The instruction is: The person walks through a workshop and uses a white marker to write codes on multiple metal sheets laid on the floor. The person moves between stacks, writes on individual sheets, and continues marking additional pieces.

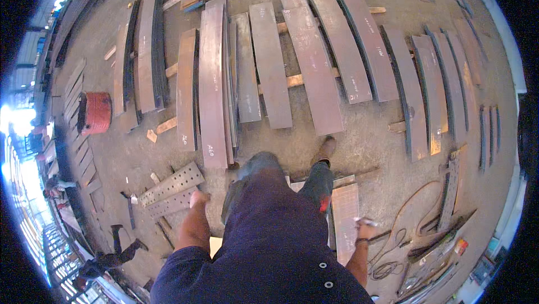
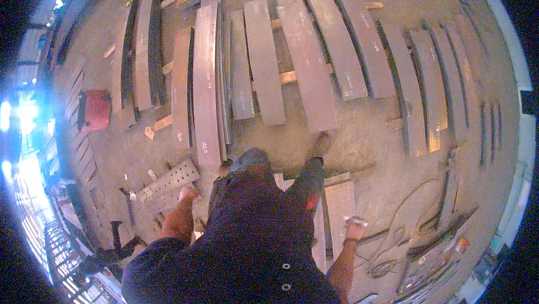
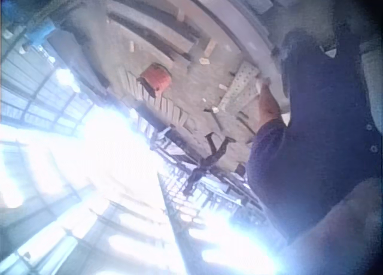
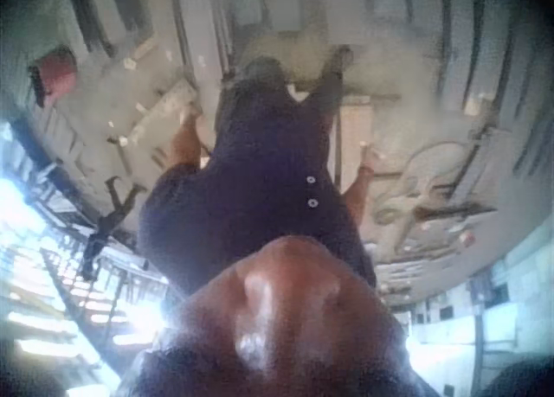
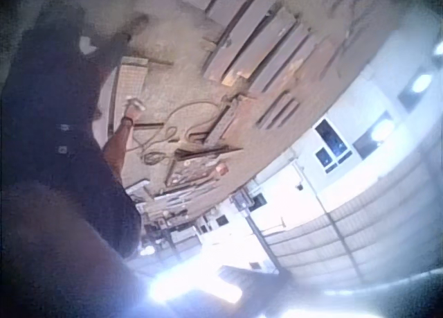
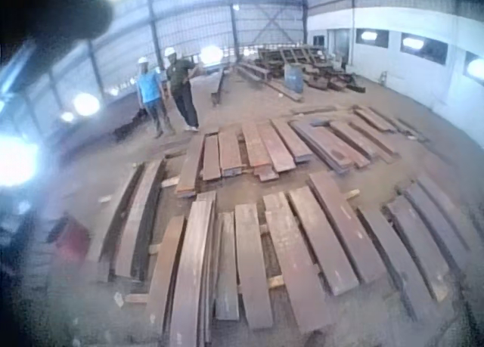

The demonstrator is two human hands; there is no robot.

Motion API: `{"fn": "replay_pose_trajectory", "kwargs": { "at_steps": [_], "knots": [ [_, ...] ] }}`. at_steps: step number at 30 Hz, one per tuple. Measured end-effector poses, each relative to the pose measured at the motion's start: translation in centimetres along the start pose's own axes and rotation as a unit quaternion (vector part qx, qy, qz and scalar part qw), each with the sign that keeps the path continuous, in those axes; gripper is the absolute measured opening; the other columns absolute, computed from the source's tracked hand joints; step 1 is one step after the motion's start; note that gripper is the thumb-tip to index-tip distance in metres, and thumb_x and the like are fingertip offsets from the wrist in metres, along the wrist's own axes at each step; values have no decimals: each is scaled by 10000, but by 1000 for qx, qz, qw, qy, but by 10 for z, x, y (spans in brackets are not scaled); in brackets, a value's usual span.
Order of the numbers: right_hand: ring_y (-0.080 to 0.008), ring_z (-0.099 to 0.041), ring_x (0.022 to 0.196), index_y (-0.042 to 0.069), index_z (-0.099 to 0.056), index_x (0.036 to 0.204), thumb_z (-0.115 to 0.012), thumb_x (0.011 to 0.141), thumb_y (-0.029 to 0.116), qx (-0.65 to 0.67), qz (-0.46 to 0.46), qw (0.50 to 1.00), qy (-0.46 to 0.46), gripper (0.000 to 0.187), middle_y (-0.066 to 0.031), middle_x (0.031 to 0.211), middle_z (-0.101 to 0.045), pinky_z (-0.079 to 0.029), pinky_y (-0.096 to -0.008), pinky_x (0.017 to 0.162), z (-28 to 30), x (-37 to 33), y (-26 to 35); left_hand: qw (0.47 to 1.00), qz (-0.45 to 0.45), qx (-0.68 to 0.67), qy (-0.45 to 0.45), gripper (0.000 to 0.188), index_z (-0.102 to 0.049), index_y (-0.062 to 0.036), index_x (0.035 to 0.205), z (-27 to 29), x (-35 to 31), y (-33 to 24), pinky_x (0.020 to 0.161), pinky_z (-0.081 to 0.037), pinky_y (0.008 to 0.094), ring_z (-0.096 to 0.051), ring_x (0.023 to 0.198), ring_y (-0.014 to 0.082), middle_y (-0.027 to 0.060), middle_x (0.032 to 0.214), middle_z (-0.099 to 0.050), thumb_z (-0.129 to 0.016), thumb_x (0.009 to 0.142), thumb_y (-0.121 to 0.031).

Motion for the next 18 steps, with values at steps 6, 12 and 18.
{"fn": "replay_pose_trajectory", "kwargs": {
  "at_steps": [6,12,18],
  "knots": [
    [-176,-652,706,37,-618,983,-642,777,53,48,71,996,-16,208,-84,866,-672,-551,-315,586,57,83,168,985,-17,-165,-56,402,-742,-76,1021,40,-110,-120,917,-510,442,-655,1031,379,260,1028,-681,-621,826,-406],
    [-174,-643,682,32,-629,966,-653,747,4,-105,187,975,62,222,-89,827,-664,-554,-310,584,24,132,233,973,-15,-227,-31,464,-725,-55,1069,0,-149,-163,934,-501,433,-659,1045,362,243,1049,-686,-640,827,-442],
    [-192,-650,718,35,-641,945,-687,736,38,-202,259,941,86,214,-90,820,-673,-541,-335,648,-19,168,283,950,70,-282,113,493,-723,-42,1073,-106,-175,-141,935,-501,427,-658,1057,355,240,1068,-687,-641,835,-465]
  ]
}}
Point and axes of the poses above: each hand's wrist, its own x-axis towards the middle knuckle, its own z-axis out of the back of the hand, y = z × x, the point moved 7 cm from there along x, towards the middle knuckle
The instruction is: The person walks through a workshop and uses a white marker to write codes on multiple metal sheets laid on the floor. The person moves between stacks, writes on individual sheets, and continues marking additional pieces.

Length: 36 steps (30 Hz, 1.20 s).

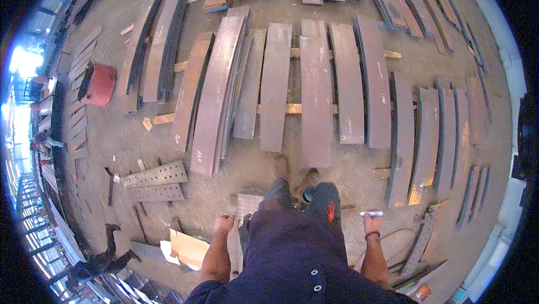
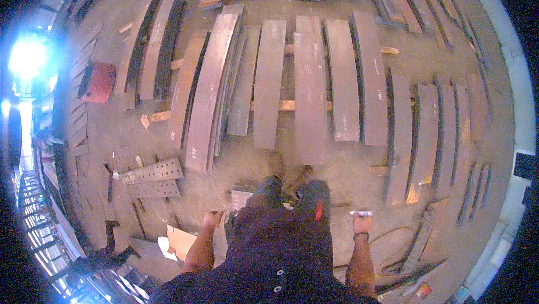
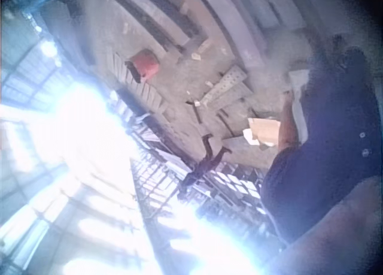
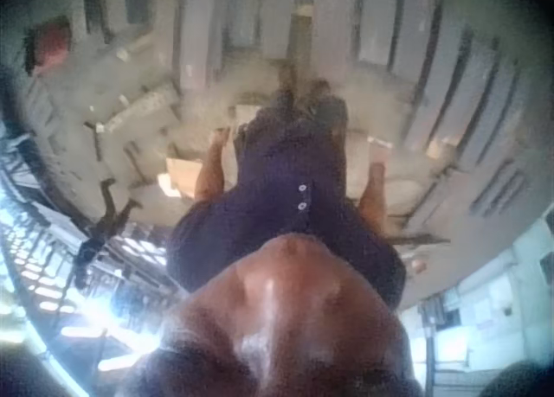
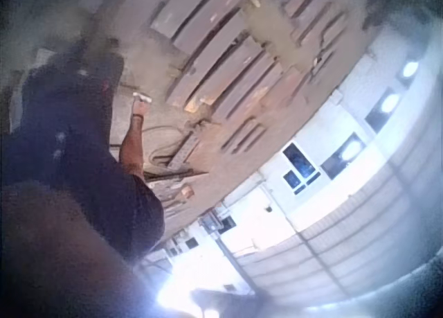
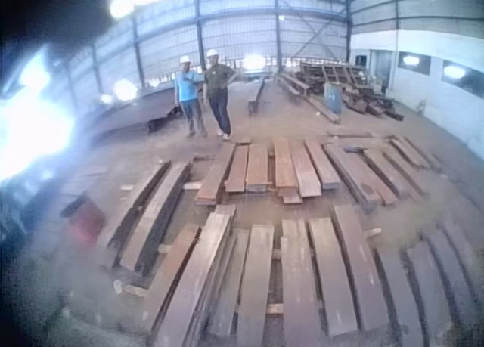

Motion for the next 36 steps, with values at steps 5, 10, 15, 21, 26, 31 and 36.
{"fn": "replay_pose_trajectory", "kwargs": {
  "at_steps": [5,10,15,21,26,31,36],
  "knots": [
    [-213,-665,728,45,-651,903,-703,742,100,-93,51,994,24,179,-88,804,-693,-537,-362,697,-10,63,82,996,43,-64,-48,441,-734,-38,1034,-17,-6,2,913,-505,425,-670,1020,355,233,1038,-697,-646,828,-418],
    [-227,-681,731,73,-666,962,-705,758,134,-52,77,989,119,217,-98,839,-712,-548,-365,700,-40,141,129,970,-26,-177,-168,391,-744,-23,975,-41,-20,-61,841,-511,432,-684,915,351,220,957,-710,-654,821,-371],
    [-260,-707,796,83,-696,958,-705,780,226,-210,106,947,220,229,-113,838,-726,-549,-373,725,-120,257,125,954,-95,-182,-218,348,-734,-33,1009,-116,-39,-177,776,-525,408,-689,842,326,206,927,-715,-664,845,-332],
    [-231,-689,798,47,-671,942,-712,771,202,-156,220,911,313,235,-106,840,-710,-539,-371,727,-258,332,130,947,-187,-238,-108,254,-708,-48,995,-229,-20,-327,765,-539,430,-692,885,361,218,931,-700,-653,883,-269],
    [-189,-673,745,44,-668,892,-720,776,156,-100,286,850,430,169,-91,785,-701,-534,-338,684,-425,338,135,852,-389,-290,-198,165,-721,-76,962,-233,32,-442,694,-525,372,-677,760,300,122,870,-717,-703,827,-169],
    [-130,-637,705,46,-665,914,-707,779,159,-117,375,770,504,180,-54,777,-693,-526,-306,659,-593,313,149,682,-593,-309,-298,174,-711,-115,937,-217,95,-488,651,-482,346,-641,678,224,50,738,-662,-724,766,-148],
    [-107,-619,731,30,-651,949,-710,784,136,-76,469,720,506,204,-46,799,-685,-516,-288,656,-734,280,154,589,-629,-308,-404,215,-645,-117,963,-209,151,-458,708,-454,340,-642,710,199,17,697,-619,-693,769,-197]
  ]
}}
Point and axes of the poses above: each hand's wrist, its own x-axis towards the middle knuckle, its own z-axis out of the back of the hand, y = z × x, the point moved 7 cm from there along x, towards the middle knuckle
